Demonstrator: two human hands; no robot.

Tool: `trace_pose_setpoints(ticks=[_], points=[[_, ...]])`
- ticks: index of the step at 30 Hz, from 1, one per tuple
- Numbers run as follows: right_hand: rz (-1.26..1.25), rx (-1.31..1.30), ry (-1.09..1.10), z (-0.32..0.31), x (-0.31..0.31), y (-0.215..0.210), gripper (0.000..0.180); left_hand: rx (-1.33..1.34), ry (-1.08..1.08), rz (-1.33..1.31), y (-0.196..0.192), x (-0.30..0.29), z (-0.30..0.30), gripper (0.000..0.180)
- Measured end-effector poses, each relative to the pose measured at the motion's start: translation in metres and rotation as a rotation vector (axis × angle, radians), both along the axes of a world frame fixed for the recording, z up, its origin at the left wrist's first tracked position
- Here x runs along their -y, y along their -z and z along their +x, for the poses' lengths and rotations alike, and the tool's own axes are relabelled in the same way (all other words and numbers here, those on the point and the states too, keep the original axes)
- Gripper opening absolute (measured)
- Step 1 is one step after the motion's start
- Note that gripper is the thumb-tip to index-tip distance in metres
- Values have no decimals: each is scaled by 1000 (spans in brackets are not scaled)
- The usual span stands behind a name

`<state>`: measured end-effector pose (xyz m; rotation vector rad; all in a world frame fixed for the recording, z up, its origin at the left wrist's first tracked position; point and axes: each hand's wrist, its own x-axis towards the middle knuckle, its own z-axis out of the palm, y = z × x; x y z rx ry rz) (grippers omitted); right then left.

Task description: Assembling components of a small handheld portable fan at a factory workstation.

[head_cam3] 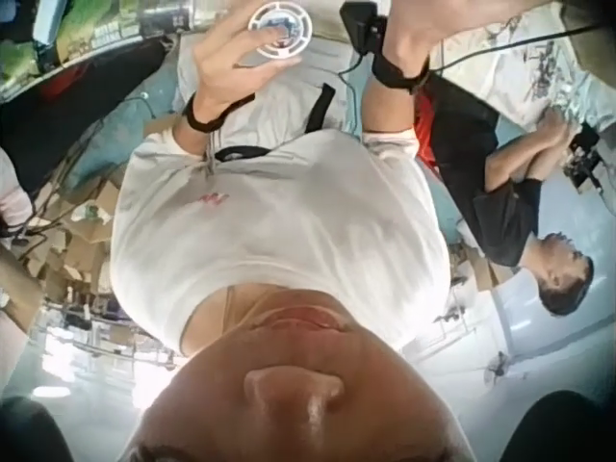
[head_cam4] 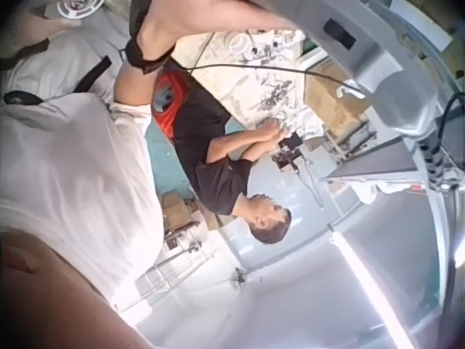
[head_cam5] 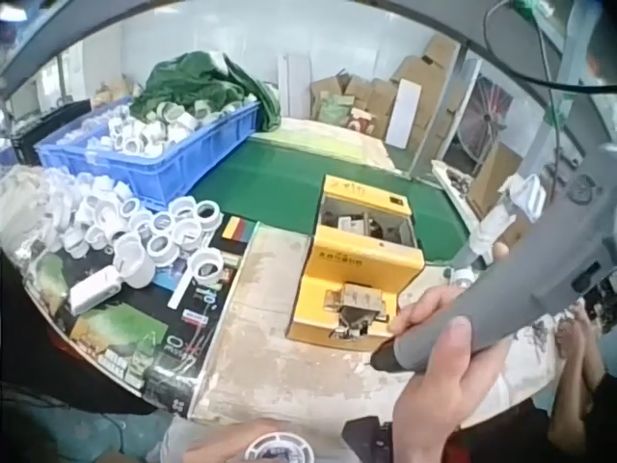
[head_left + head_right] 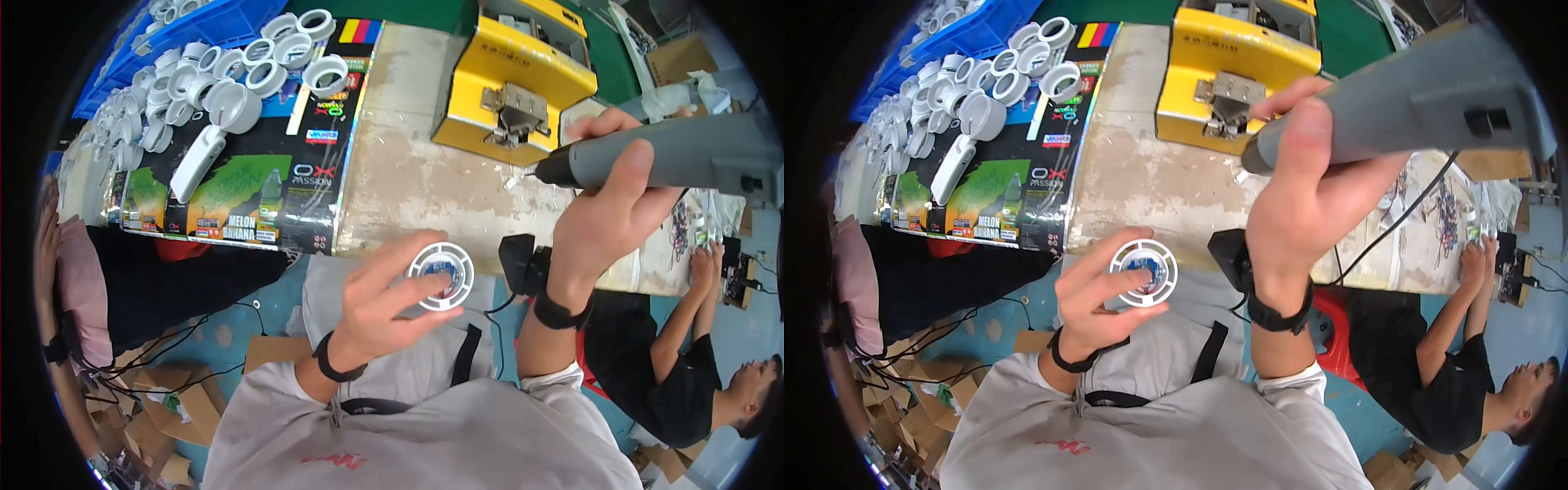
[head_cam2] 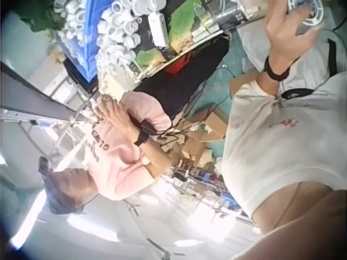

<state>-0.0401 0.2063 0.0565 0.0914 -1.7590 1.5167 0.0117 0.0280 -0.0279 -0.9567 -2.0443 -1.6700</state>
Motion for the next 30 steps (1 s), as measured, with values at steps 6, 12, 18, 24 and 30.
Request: trace_pose_setpoints(ticks=[6, 12, 18, 24, 30], points=[[41, -91, -139, -44, -7, -7, 56, 108, -62, -42, 2, 19, 0, 39], [3, -195, -165, -68, -13, 18, 76, 184, -105, 20, 4, 22, -5, 36], [-91, 41, -401, -48, -11, 8, 84, 161, -122, 17, 3, 20, -14, 35], [-303, -90, -839, 5, 10, -21, 89, 116, -101, 27, -2, 9, -21, 33], [-221, 6, -1014, 16, 20, -13, 87, 95, -130, 30, -2, 9, -14, 34]])
